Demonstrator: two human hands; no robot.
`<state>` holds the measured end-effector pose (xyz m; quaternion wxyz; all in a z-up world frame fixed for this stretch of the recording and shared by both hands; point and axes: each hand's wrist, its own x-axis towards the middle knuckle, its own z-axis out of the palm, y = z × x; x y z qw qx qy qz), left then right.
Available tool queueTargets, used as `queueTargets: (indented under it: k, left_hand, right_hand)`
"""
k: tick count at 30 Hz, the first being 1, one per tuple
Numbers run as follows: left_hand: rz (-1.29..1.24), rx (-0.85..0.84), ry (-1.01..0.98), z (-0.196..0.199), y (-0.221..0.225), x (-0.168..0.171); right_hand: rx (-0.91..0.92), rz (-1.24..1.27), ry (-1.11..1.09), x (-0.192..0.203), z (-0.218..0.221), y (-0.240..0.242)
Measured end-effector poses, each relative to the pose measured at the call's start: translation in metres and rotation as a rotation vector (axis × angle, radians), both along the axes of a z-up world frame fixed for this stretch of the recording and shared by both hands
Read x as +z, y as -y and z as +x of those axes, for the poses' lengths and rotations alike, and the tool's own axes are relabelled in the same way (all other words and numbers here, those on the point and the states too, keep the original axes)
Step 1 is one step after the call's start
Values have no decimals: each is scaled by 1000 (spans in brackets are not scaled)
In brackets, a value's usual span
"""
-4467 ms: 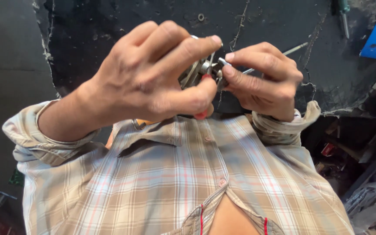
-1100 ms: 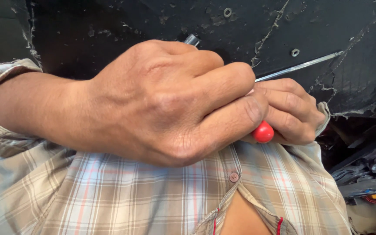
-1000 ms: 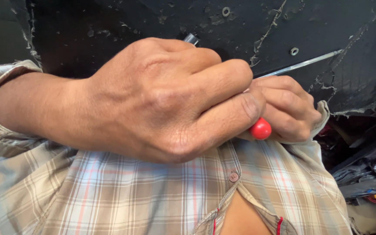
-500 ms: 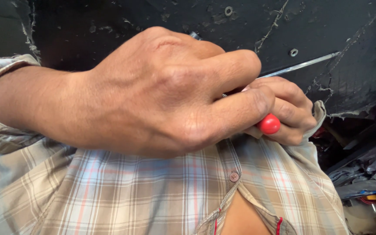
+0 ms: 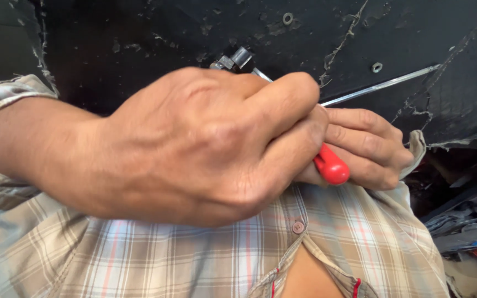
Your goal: The recorder is repairing or assembling a motorcycle carburetor by manipulating internal springs and parts with hands and a screwdriver.
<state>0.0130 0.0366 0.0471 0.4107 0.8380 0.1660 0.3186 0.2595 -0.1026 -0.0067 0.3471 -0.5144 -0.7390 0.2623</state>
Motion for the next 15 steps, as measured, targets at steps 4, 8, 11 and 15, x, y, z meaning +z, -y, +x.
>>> queueTargets:
  k: [4, 8, 11, 15]
  left_hand:
    - [96, 9, -123, -4, 11, -6]
    - [18, -21, -19, 0, 0, -5]
    - [-51, -51, 8, -2, -1, -13]
    - [-49, -55, -15, 4, 1, -11]
  right_hand:
    - [243, 184, -169, 10, 2, -30]
    - [284, 221, -187, 8, 10, -34]
    - [342, 175, -171, 11, 9, -38]
    - [354, 190, -144, 12, 7, -43]
